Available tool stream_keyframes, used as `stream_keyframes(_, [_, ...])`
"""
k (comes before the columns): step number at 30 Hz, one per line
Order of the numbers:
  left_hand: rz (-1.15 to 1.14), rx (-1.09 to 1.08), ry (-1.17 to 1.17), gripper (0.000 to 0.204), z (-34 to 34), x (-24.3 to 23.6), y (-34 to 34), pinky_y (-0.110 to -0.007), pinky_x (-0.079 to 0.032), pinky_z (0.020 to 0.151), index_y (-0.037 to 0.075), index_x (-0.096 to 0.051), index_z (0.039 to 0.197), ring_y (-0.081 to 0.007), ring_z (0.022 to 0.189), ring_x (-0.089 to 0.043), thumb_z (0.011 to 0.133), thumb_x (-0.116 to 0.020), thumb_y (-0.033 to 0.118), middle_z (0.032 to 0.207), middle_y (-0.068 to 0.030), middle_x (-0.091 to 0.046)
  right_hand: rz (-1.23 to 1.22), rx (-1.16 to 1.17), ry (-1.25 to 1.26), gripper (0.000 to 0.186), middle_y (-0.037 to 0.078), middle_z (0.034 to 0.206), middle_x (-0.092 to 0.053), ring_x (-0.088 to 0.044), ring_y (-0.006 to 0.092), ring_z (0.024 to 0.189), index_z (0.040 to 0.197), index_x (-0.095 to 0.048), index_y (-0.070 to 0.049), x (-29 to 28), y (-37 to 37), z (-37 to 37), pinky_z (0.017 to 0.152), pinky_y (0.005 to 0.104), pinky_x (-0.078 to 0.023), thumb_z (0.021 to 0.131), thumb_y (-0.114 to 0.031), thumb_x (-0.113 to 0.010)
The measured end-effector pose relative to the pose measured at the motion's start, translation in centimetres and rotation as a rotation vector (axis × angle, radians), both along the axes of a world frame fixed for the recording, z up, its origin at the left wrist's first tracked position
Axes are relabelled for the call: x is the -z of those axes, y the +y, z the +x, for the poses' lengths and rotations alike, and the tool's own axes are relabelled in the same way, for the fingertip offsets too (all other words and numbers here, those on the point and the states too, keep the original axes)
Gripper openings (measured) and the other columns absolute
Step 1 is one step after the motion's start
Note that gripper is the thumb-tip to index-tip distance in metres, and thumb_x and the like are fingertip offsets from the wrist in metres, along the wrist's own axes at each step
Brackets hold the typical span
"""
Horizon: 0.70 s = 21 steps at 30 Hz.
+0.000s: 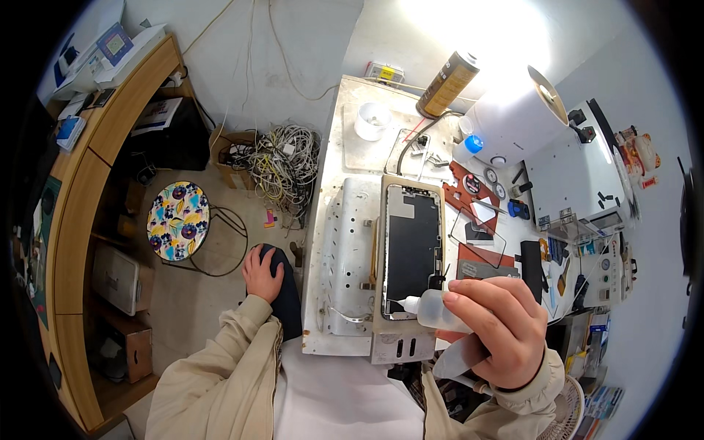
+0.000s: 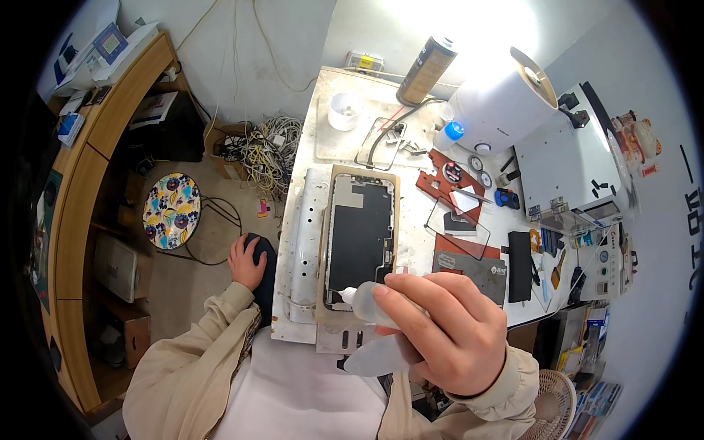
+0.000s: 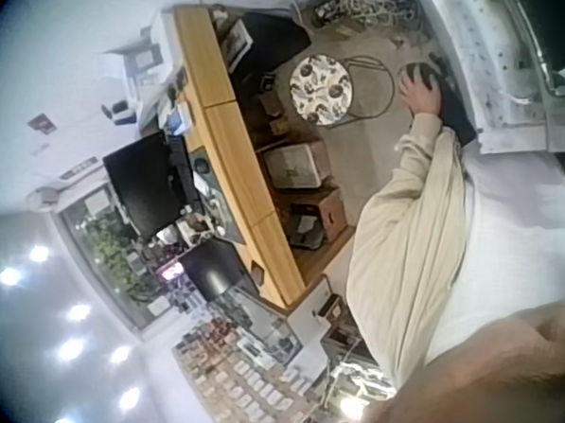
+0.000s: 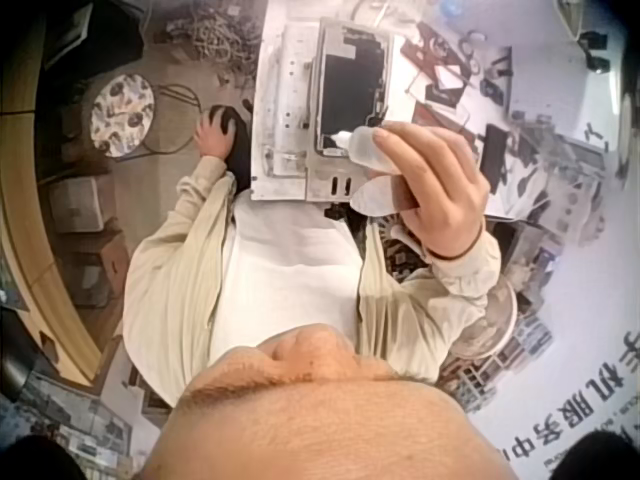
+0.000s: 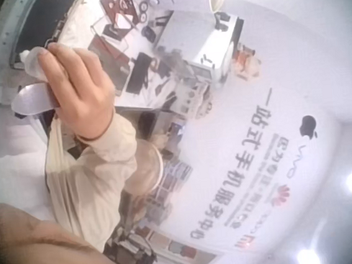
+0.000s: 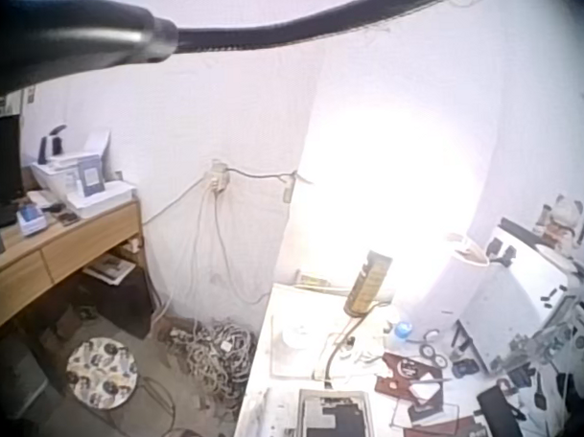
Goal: The person applies a liquid adhesive from a small bottle to the edges of a disassembled smartphone frame. They then use a cotton pad to wipe the surface and a plastic spudger to adjust internal components within the device.
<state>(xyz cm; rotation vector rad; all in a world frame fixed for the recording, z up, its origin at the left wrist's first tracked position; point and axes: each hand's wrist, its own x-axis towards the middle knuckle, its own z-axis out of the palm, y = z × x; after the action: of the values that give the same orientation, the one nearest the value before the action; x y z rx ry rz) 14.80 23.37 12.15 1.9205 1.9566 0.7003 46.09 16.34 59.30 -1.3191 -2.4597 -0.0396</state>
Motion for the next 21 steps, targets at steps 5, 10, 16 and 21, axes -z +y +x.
stream_keyframes(5, [-0.004,0.0,-0.003,0.05,0.01,-0.13,0.02,-0.055,-0.031,0.12,0.017,-0.064,0.138,-0.0369,0.149,-0.038,0.091,-0.075,0.028,0.155,-0.0134,-0.049,0.008,0.0,-0.006,0.055,0.008,0.115,-0.074,-0.068,0.0256,0.09,0.12,-0.075,-0.006,0.04,0.08,-0.1,0.077,0.0351,-0.06,0.066,-0.002,-0.087])
stream_keyframes(10, [-0.007,-0.001,-0.006,0.05,-0.07,0.01,-0.02,-0.055,-0.03,0.12,0.017,-0.064,0.138,-0.0368,0.149,-0.038,0.091,-0.074,0.029,0.155,-0.0135,-0.049,0.008,0.007,-0.023,0.054,0.007,0.114,-0.075,-0.068,0.0258,0.09,0.119,-0.075,-0.006,-0.2,0.11,-0.2,0.077,0.035,-0.06,0.067,-0.003,-0.086])
stream_keyframes(16, [-0.017,0.0,-0.009,0.05,0.06,-0.2,0.08,-0.055,-0.03,0.12,0.017,-0.064,0.139,-0.0368,0.149,-0.038,0.092,-0.074,0.029,0.156,-0.0136,-0.048,0.03,0.024,-0.019,0.051,0.007,0.113,-0.075,-0.069,0.0263,0.091,0.118,-0.076,-0.007,-0.01,0.15,-0.26,0.077,0.0353,-0.06,0.067,-0.003,-0.086])
stream_keyframes(21, [-0.028,-0.005,0.005,0.049,-0.11,-0.16,0.01,-0.055,-0.03,0.121,0.016,-0.064,0.139,-0.0372,0.149,-0.037,0.092,-0.074,0.029,0.156,-0.0137,-0.048,-0.025,0.035,0.084,0.05,0.009,0.112,-0.075,-0.071,0.0281,0.094,0.117,-0.075,-0.006,0.36,0.05,0.34,0.079,0.0371,-0.06,0.069,-0.003,-0.088])
